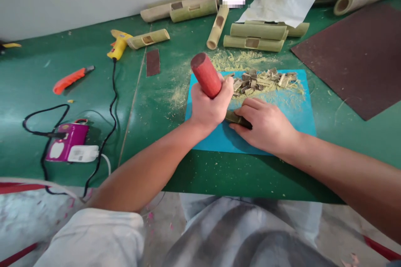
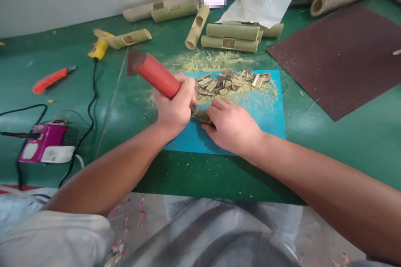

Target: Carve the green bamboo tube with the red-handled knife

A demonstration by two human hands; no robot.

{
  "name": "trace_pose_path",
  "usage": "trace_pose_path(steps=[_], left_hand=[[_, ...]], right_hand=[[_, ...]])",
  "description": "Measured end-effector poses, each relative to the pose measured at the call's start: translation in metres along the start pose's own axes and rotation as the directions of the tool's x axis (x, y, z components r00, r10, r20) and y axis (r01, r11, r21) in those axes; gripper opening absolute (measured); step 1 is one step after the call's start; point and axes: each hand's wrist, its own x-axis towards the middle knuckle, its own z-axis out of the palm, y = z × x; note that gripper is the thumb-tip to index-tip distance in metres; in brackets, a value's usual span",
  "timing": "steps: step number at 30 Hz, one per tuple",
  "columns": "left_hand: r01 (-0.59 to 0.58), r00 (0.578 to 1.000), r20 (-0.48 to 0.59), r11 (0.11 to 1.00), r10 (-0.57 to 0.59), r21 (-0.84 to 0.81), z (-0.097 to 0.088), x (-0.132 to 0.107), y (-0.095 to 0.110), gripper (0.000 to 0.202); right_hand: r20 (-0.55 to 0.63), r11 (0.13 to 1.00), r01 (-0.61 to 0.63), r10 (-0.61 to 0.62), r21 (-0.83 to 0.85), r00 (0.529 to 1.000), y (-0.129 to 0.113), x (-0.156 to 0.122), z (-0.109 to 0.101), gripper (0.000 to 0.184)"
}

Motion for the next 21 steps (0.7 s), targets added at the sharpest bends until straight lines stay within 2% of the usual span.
trace_pose_path(steps=[6, 11, 13, 17, 19, 21], left_hand=[[0.063, 0.998, 0.019, 0.997, -0.062, -0.034, -0.002, 0.002, 0.002, 0.052], [0.070, 0.992, -0.093, 0.990, -0.082, -0.125, -0.003, 0.004, -0.002, 0.064], [0.027, 0.992, -0.121, 0.992, -0.042, -0.123, -0.002, 0.003, -0.005, 0.066], [-0.051, 0.996, -0.074, 0.992, 0.042, -0.116, -0.002, 0.000, -0.005, 0.060], [-0.192, 0.978, -0.111, 0.971, 0.177, -0.143, -0.005, 0.000, 0.002, 0.053], [-0.373, 0.922, -0.168, 0.916, 0.348, -0.149, -0.011, -0.001, 0.011, 0.045]], right_hand=[[0.002, 1.000, -0.017, 0.018, -0.025, 1.000, -0.004, 0.000, 0.000, 0.012], [0.034, 0.998, -0.026, 0.028, -0.060, 0.999, -0.003, 0.001, -0.003, 0.016], [0.028, 0.998, -0.013, 0.014, -0.069, 0.999, -0.003, 0.000, -0.003, 0.016], [-0.032, 0.993, 0.049, -0.052, -0.105, 0.998, -0.001, -0.004, -0.002, 0.016], [-0.104, 0.982, 0.113, -0.129, -0.150, 0.986, 0.001, -0.005, -0.003, 0.018], [-0.193, 0.968, 0.165, -0.201, -0.187, 0.960, 0.003, -0.006, -0.005, 0.019]])
